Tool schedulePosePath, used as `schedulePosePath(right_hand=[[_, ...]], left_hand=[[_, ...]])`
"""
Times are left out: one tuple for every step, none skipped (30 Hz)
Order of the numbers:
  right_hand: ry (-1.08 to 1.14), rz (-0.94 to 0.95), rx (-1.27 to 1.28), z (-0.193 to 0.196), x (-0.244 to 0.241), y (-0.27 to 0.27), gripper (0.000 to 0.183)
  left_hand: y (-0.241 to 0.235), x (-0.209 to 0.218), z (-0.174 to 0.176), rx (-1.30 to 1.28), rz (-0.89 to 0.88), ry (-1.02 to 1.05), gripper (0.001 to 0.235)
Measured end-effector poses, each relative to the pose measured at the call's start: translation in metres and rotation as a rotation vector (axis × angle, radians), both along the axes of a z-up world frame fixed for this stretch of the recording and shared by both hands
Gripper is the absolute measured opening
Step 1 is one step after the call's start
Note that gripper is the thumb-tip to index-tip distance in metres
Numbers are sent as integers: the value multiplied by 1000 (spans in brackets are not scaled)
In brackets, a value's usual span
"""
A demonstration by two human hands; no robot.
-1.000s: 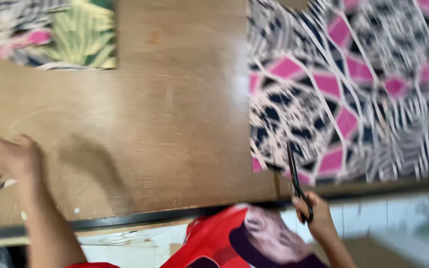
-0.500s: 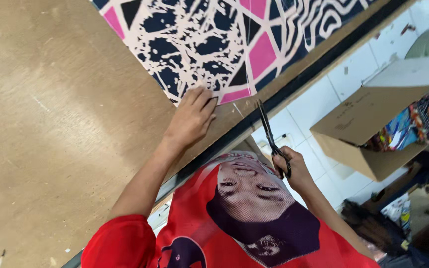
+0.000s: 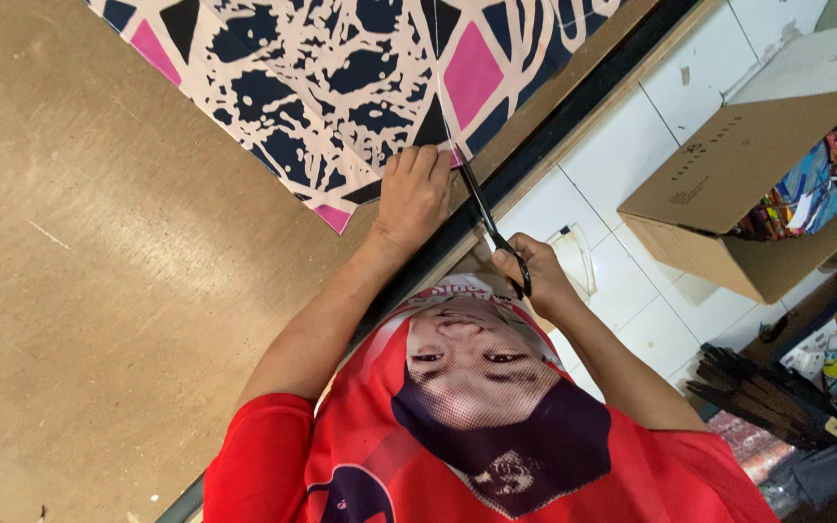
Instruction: The person cuts a large piece of patterned fabric on a wooden table using shears, separating it into smaller pieces. They then fold and stack the cut pieces on the table.
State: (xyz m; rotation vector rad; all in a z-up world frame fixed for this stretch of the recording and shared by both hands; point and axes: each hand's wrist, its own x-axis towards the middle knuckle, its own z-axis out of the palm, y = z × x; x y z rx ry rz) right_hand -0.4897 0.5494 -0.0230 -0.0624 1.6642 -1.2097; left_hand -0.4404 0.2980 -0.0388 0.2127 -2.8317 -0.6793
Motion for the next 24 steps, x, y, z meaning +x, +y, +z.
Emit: schedulePosePath(right_hand=[[6, 1, -5, -2, -3, -3, 40], [12, 1, -10, -4, -6, -6, 39], [18, 8, -2, -5, -5, -8, 39], [24, 16, 5, -6, -5, -9, 39], [30, 20, 14, -7, -4, -10, 39], [28, 33, 37, -8, -4, -11, 38], [27, 44, 61, -8, -5, -13, 37], [27, 56, 86, -8, -5, -14, 37], [22, 51, 72, -7, -5, -14, 37], [17, 46, 58, -5, -5, -14, 36], [13, 43, 39, -4, -8, -16, 36], [2, 46, 64, -2, -11, -18, 37], [-9, 43, 86, 0, -11, -21, 38], [-21, 40, 109, 2, -13, -22, 39], [-10, 70, 134, 5, -12, -23, 39], [0, 100, 158, 8, -12, -22, 40], [13, 124, 186, 11, -11, -21, 40], [-4, 105, 196, 14, -9, -20, 40], [-15, 87, 205, 16, -9, -19, 40], [-26, 69, 214, 19, -8, -19, 40], [-28, 55, 191, 19, -9, -21, 39], [-30, 41, 169, 19, -9, -23, 39], [-34, 29, 146, 18, -8, -25, 39], [-29, 15, 119, 17, -6, -27, 37]], left_hand=[[0, -3, 0, -23, -7, 19, 31], [-1, -6, -1, -46, -13, 38, 31], [0, -6, -1, -66, -20, 51, 31], [-1, -5, -1, -99, -21, 59, 33], [-1, -4, -1, -131, -25, 66, 34], [-2, -4, -1, -163, -29, 73, 35], [-2, -4, -1, -181, -34, 77, 35], [-3, -3, -2, -200, -40, 81, 34], [-2, -2, -2, -215, -42, 84, 34], [-1, -1, -2, -201, -36, 91, 33], [-1, -1, -2, -192, -28, 99, 32], [-1, -2, -2, -183, -21, 108, 31], [-3, -3, -1, -186, -25, 103, 31], [-4, -4, 0, -189, -29, 99, 32], [-4, -3, 1, -187, -39, 92, 32], [-5, -2, 2, -172, -34, 92, 31], [-5, -2, 2, -154, -33, 95, 30], [-5, -1, 3, -135, -33, 98, 29], [-5, -2, 4, -124, -32, 100, 30], [-5, -2, 5, -113, -30, 101, 31], [-6, -2, 6, -106, -24, 105, 32], [-6, -3, 6, -101, -21, 113, 31], [-7, -2, 6, -97, -16, 120, 31], [-6, -1, 6, -92, -12, 126, 30]])
